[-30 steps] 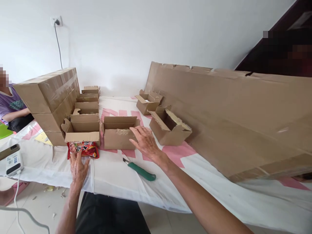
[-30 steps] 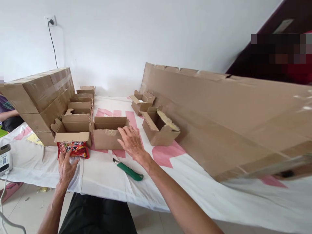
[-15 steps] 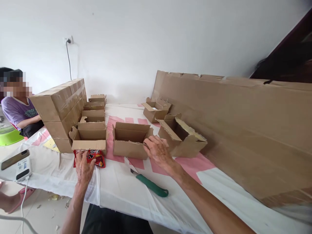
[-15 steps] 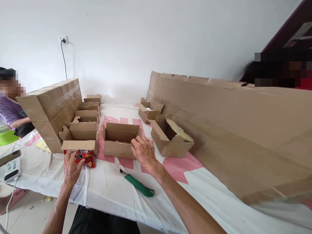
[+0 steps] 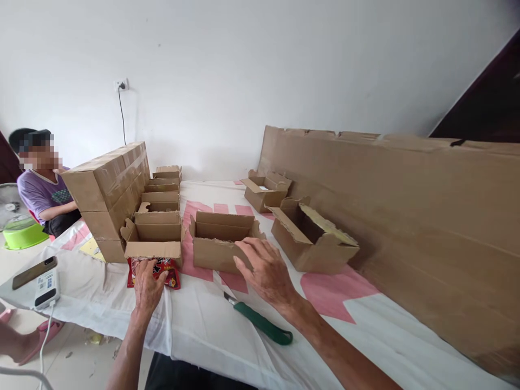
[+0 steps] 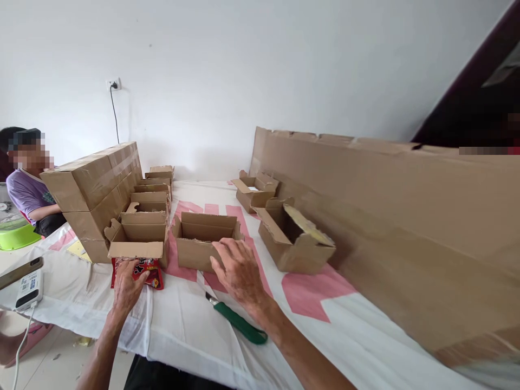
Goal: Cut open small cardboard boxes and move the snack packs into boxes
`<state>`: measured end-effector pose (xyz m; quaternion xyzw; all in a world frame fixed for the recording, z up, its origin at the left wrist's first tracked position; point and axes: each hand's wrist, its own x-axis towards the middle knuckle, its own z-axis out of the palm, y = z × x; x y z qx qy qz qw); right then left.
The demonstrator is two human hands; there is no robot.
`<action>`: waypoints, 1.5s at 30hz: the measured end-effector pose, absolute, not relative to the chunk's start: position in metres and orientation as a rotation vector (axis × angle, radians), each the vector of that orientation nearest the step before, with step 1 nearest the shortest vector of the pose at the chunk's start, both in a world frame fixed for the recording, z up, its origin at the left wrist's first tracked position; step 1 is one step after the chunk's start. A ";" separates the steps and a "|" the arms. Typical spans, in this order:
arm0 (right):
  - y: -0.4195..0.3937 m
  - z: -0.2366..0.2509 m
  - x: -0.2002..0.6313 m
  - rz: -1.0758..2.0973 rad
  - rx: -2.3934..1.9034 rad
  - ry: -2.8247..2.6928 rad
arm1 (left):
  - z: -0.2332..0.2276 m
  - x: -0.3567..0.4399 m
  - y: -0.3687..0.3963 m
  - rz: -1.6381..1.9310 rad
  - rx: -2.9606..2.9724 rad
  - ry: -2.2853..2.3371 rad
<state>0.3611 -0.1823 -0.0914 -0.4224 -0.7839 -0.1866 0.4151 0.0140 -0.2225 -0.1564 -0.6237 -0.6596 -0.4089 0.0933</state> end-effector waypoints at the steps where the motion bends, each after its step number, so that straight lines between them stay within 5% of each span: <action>1: -0.185 -0.090 0.360 -0.467 -1.030 -1.960 | -0.157 0.014 -0.223 -1.198 -1.850 -1.956; 13: -0.213 -0.164 0.371 -0.159 -1.035 -2.125 | -0.149 0.005 -0.230 -1.132 -1.768 -2.116; 23: -0.243 -0.222 0.406 0.241 -1.363 -2.201 | -0.138 0.021 -0.234 -0.627 -1.789 -2.231; 45: -0.257 -0.239 0.393 -0.009 -1.321 -2.097 | -0.096 0.036 -0.202 -0.639 -1.790 -2.186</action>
